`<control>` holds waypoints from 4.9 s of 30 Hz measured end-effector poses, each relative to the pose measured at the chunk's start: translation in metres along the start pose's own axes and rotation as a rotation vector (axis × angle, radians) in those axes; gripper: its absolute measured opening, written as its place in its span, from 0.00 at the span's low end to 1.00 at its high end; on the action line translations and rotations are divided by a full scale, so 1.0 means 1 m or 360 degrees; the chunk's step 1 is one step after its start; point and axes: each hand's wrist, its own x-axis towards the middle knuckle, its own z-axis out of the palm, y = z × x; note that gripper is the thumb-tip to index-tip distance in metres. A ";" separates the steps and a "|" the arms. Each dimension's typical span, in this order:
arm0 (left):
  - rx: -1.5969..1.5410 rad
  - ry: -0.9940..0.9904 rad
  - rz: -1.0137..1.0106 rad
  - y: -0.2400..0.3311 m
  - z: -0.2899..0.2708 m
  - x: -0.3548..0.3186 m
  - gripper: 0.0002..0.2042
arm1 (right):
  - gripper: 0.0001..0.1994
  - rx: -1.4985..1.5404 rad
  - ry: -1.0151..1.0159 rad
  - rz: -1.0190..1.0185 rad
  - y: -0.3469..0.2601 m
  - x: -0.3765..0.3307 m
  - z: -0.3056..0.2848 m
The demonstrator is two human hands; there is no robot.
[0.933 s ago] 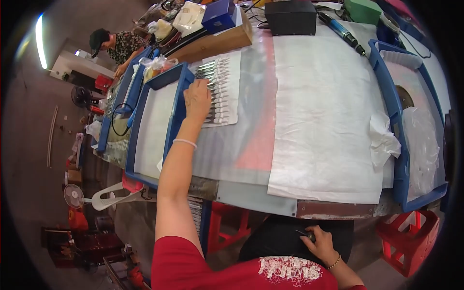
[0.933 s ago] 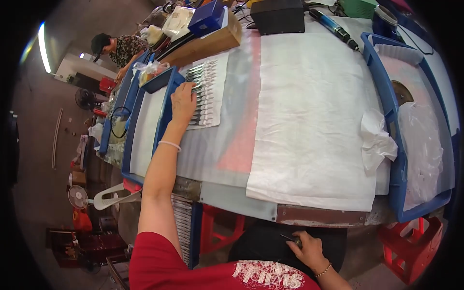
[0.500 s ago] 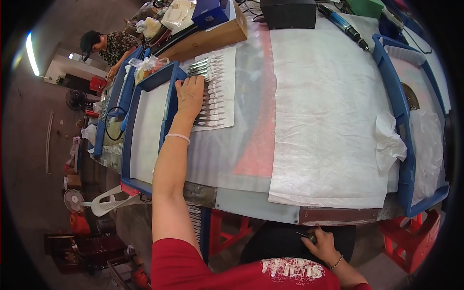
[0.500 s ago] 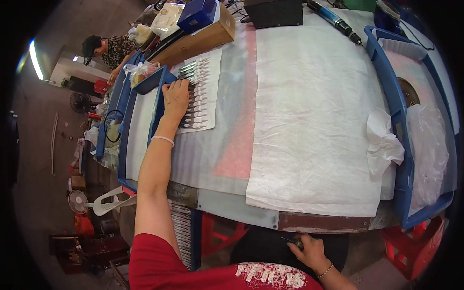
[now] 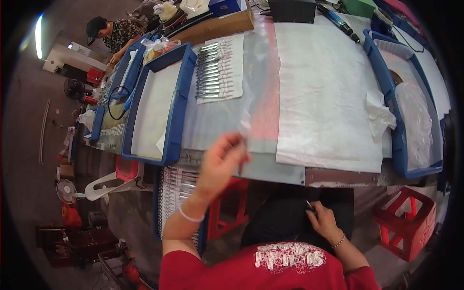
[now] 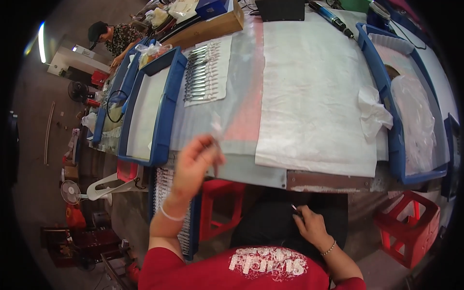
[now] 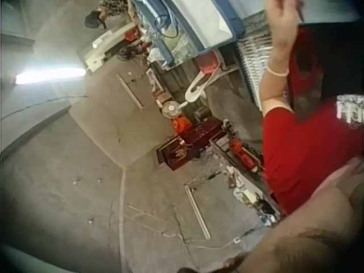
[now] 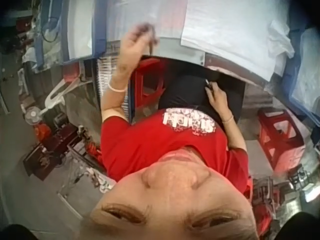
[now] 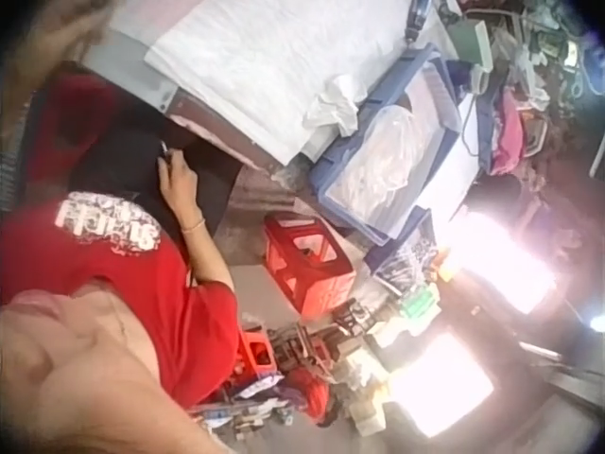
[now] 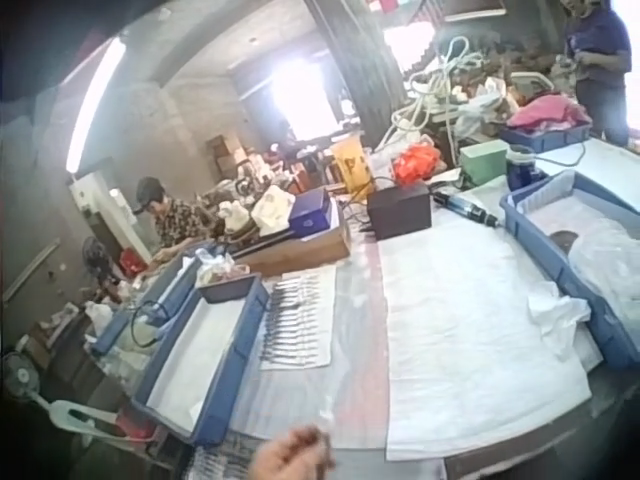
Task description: Manually assembling and cleaning small hardware components at a workbench.
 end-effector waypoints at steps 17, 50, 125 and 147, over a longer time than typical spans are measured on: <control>-0.0660 -0.0848 -0.1102 -0.130 0.066 -0.139 0.15 | 0.07 0.1520 -0.0148 0.0814 -0.034 -0.003 0.008; -0.0690 -0.0767 -0.1241 -0.147 0.097 -0.097 0.15 | 0.17 -0.0056 -0.0081 -0.0179 -0.056 -0.026 -0.040; 0.0384 -0.0421 -0.0152 -0.180 0.114 -0.114 0.11 | 0.18 -0.0330 -0.0168 -0.0067 -0.065 -0.016 -0.036; 0.0620 -0.0371 0.0052 -0.179 0.125 -0.109 0.08 | 0.10 -0.0726 -0.0078 -0.0109 -0.069 -0.014 -0.015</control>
